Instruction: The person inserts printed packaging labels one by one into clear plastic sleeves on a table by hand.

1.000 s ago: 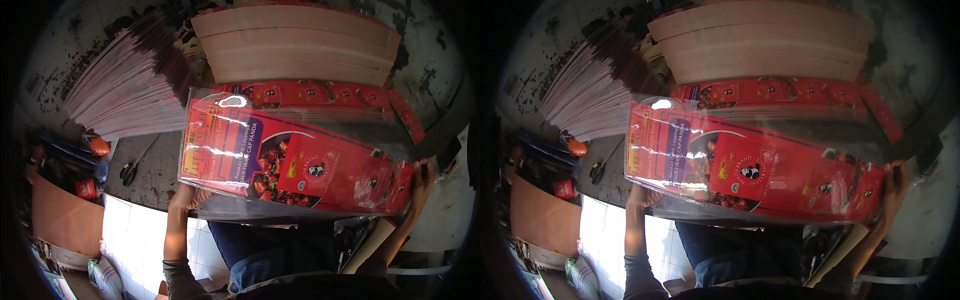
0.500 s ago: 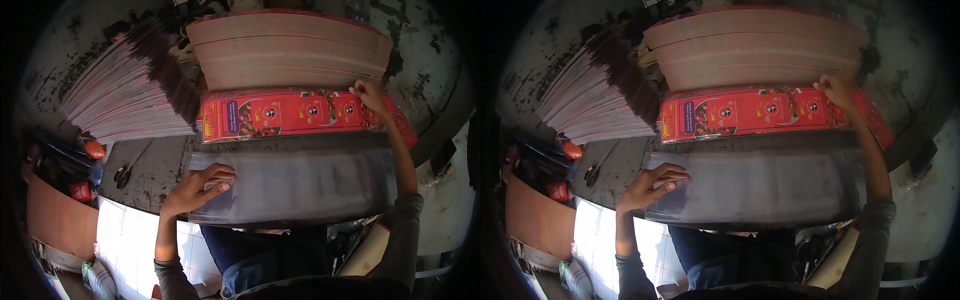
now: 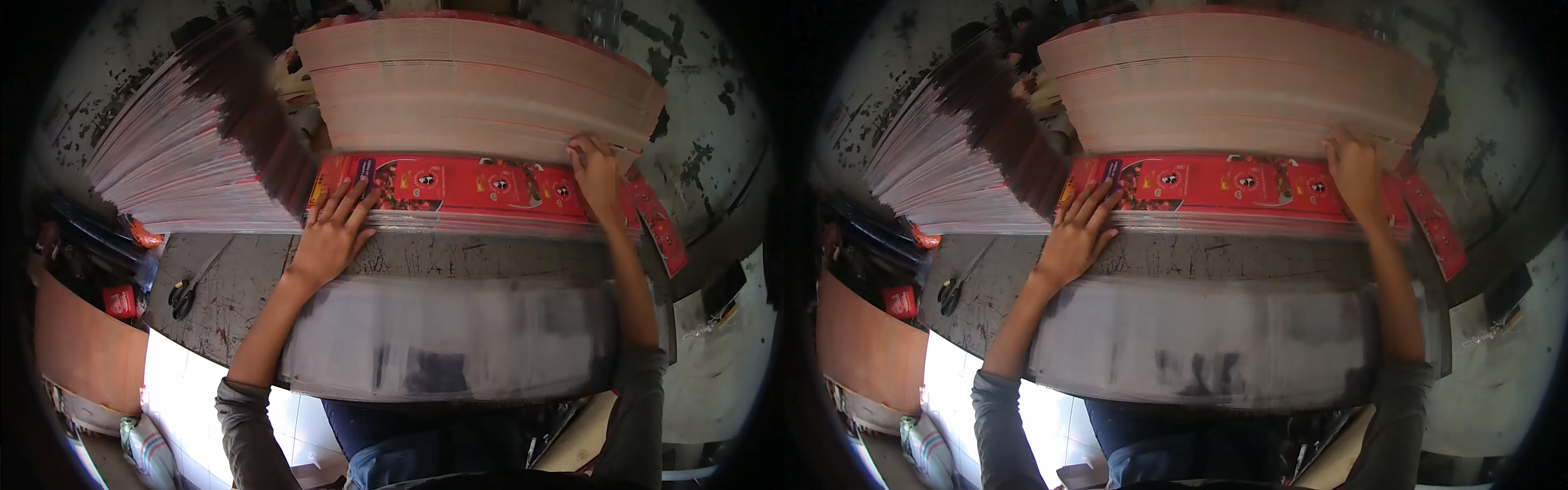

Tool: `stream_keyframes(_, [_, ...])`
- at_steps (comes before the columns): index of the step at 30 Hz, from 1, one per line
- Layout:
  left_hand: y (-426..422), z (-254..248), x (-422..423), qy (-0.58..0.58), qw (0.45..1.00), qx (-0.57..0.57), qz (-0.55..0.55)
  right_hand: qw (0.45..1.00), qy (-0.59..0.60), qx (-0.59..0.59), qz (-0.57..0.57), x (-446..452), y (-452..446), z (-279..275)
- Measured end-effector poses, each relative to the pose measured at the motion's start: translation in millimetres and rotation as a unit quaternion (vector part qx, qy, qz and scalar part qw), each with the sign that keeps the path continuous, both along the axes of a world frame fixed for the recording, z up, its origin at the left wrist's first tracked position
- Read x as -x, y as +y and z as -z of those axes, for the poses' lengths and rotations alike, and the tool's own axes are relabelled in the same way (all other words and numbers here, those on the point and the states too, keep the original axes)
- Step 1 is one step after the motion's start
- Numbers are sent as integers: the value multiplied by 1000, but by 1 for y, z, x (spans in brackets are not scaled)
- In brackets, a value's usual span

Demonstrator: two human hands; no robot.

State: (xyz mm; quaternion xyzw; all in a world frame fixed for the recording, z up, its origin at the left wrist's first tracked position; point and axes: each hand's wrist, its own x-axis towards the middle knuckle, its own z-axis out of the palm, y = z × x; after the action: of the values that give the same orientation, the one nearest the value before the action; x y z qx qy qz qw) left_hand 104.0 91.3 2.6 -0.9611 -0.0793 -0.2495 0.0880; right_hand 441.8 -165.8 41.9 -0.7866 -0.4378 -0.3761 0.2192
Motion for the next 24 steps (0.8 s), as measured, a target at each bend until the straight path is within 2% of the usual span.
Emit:
stream_keyframes(3, [3,-5,2,30,999,27,-6,997,-39,-45,-49,30,10,-41])
stream_keyframes(5, [3,-4,4,27,999,19,-18,976,-173,-100,-90,41,24,-63])
stream_keyframes(7, [2,-4,5,25,999,11,-27,963,-253,-69,-56,36,38,-81])
stream_keyframes(10, [3,-3,4,12,999,15,-36,951,-300,-65,-39,30,61,-124])
stream_keyframes(11, [4,-3,5,13,999,17,-33,951,-301,-65,-38,26,65,-129])
stream_keyframes(12, [5,-3,5,16,999,19,-30,987,-139,-49,-59,23,68,-132])
stream_keyframes(13, [6,-3,6,16,999,19,-29,996,26,-32,-80,19,71,-134])
stream_keyframes(14, [6,-4,6,16,999,26,-22,996,28,-33,-79,6,75,-131])
stream_keyframes(16, [8,-5,7,18,999,32,-15,977,-206,-27,-48,-17,82,-118])
stream_keyframes(20, [8,-7,8,24,999,39,-9,987,-143,-34,-60,-16,80,-121])
stream_keyframes(22, [6,-8,7,28,999,41,-7,991,-85,-87,-53,21,79,-127])
stream_keyframes(24, [6,-8,7,29,998,48,-9,989,-106,-100,-23,32,80,-126])
